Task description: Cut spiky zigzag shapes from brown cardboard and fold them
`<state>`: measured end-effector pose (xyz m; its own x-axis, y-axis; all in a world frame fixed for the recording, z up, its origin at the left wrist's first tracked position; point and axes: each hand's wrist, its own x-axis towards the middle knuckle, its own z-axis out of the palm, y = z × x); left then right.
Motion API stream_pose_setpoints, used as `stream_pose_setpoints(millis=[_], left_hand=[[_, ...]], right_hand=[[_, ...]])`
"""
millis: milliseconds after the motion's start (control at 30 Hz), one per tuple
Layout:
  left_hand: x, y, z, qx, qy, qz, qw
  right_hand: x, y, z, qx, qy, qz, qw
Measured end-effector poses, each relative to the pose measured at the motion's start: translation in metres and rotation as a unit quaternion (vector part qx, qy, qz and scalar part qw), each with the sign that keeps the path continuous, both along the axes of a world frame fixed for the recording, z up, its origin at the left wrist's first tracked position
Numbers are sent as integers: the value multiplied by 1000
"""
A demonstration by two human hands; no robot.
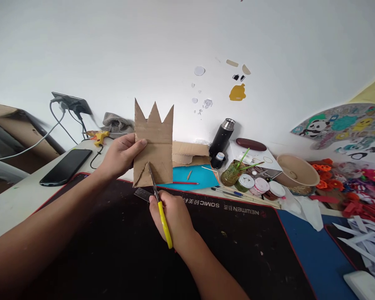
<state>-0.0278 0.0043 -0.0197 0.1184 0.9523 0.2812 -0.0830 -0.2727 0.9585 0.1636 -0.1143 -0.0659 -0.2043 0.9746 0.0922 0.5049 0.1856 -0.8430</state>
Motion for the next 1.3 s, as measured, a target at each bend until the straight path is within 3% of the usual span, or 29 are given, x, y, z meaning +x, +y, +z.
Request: stream_pose_setpoints(millis=[100,367,700,1033,1300], left_hand=[[1,-2,3,-4,0,-5,1000],[3,-5,6,13,15,-16,1000],[-3,-4,10,20,25,-6,999],[1,-7,13,1,30,-20,999],[1,-10,15,23,50,-11,998]], right_hand=[[-1,-1,0,-2,-9,5,1000],[-2,-5,-4,-146,67,45,986],[5,1,6,-114,92,81,986],[2,-3,-1,-154,95,61,982],[3,-5,-1,-133,89,65,985]])
